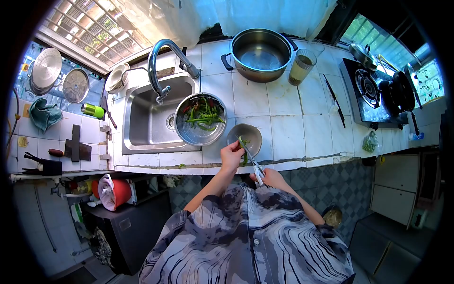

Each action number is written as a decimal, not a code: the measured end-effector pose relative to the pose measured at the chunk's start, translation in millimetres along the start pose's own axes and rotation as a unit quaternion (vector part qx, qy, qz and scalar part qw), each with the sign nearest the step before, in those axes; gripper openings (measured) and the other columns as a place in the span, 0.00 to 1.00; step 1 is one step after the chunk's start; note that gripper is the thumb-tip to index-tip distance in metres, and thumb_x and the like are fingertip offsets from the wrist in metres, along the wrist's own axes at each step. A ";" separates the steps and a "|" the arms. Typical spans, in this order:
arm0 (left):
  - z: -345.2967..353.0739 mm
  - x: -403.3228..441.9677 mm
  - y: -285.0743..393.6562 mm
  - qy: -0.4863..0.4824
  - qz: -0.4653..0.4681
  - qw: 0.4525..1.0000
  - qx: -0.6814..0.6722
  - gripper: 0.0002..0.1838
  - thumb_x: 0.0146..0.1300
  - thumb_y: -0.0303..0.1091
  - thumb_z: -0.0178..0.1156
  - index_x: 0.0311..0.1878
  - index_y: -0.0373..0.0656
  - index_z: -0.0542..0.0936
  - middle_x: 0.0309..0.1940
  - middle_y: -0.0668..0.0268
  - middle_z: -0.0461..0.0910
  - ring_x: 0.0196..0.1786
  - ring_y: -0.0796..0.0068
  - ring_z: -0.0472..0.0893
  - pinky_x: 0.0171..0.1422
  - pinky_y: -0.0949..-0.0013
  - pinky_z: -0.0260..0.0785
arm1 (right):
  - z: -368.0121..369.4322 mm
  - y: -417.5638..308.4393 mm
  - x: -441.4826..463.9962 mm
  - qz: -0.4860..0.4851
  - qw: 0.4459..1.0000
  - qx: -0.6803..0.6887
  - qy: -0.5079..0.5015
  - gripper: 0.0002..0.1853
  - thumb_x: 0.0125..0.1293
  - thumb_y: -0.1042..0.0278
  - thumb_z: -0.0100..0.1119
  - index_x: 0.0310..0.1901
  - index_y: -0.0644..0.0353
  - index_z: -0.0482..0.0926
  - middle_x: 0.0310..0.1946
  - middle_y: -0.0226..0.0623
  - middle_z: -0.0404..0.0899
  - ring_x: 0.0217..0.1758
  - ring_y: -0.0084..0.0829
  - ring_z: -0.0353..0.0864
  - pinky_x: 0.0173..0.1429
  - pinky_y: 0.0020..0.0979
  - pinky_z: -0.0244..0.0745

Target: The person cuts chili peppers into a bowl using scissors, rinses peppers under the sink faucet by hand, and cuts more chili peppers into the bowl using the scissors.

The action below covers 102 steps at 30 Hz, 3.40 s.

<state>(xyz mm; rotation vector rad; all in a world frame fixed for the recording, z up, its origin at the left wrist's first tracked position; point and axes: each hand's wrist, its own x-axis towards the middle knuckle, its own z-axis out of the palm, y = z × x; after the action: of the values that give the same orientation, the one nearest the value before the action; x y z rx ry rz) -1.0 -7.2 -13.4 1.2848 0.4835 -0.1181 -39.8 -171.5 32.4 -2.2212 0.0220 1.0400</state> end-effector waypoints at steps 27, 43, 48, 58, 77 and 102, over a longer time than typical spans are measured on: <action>-4.3 -5.1 24.6 -0.001 -0.195 0.978 -0.075 0.14 0.56 0.23 0.53 0.47 0.36 0.72 0.37 0.64 0.77 0.37 0.73 0.78 0.40 0.70 0.74 | -13.7 2.9 -18.1 -0.034 0.994 0.084 -0.068 0.35 0.51 0.40 0.55 0.37 0.75 0.69 0.30 0.49 0.75 0.37 0.36 0.76 0.40 0.31 0.68; 3.3 -10.7 6.7 -0.038 -0.036 0.999 -0.005 0.18 0.55 0.24 0.56 0.51 0.36 0.72 0.33 0.67 0.78 0.34 0.80 0.77 0.37 0.77 0.71 | -12.0 1.4 -9.2 -0.019 0.999 0.034 -0.037 0.37 0.47 0.31 0.53 0.36 0.67 0.74 0.30 0.50 0.77 0.37 0.46 0.77 0.41 0.37 0.69; 1.2 -11.9 8.5 -0.072 -0.036 0.994 0.072 0.33 0.48 0.18 0.56 0.60 0.37 0.61 0.32 0.63 0.78 0.33 0.79 0.76 0.38 0.78 0.69 | -12.9 5.4 -5.4 -0.039 0.995 0.089 -0.034 0.33 0.51 0.38 0.55 0.30 0.71 0.75 0.22 0.45 0.76 0.26 0.34 0.75 0.33 0.33 0.68; -8.5 -6.3 -7.5 -0.047 -0.003 0.992 0.121 0.26 0.53 0.22 0.55 0.58 0.37 0.65 0.31 0.62 0.78 0.32 0.78 0.78 0.34 0.79 0.69 | 0.3 10.8 -1.6 -0.020 0.995 0.095 -0.015 0.32 0.53 0.40 0.55 0.30 0.72 0.75 0.20 0.42 0.75 0.25 0.29 0.73 0.31 0.31 0.68; -141.0 41.3 67.6 0.285 0.253 0.866 0.323 0.10 0.50 0.30 0.60 0.37 0.39 0.78 0.20 0.60 0.76 0.22 0.72 0.75 0.29 0.71 0.68 | 19.3 43.0 15.7 -0.075 0.958 0.267 -0.075 0.26 0.57 0.45 0.54 0.30 0.68 0.76 0.20 0.32 0.73 0.26 0.21 0.67 0.32 0.26 0.66; 3.5 -21.1 10.0 -0.039 0.070 0.937 0.341 0.18 0.53 0.23 0.54 0.49 0.42 0.74 0.21 0.64 0.78 0.23 0.80 0.77 0.27 0.76 0.67 | 11.1 13.9 -1.6 0.010 0.999 -0.024 0.038 0.32 0.48 0.36 0.56 0.34 0.64 0.76 0.28 0.49 0.77 0.35 0.45 0.77 0.39 0.37 0.70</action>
<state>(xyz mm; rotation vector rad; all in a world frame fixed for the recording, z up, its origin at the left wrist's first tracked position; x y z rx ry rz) -15.4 -11.4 4.8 1.9827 0.2834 -0.2303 -52.2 -176.2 20.5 -2.3070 0.0532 0.9741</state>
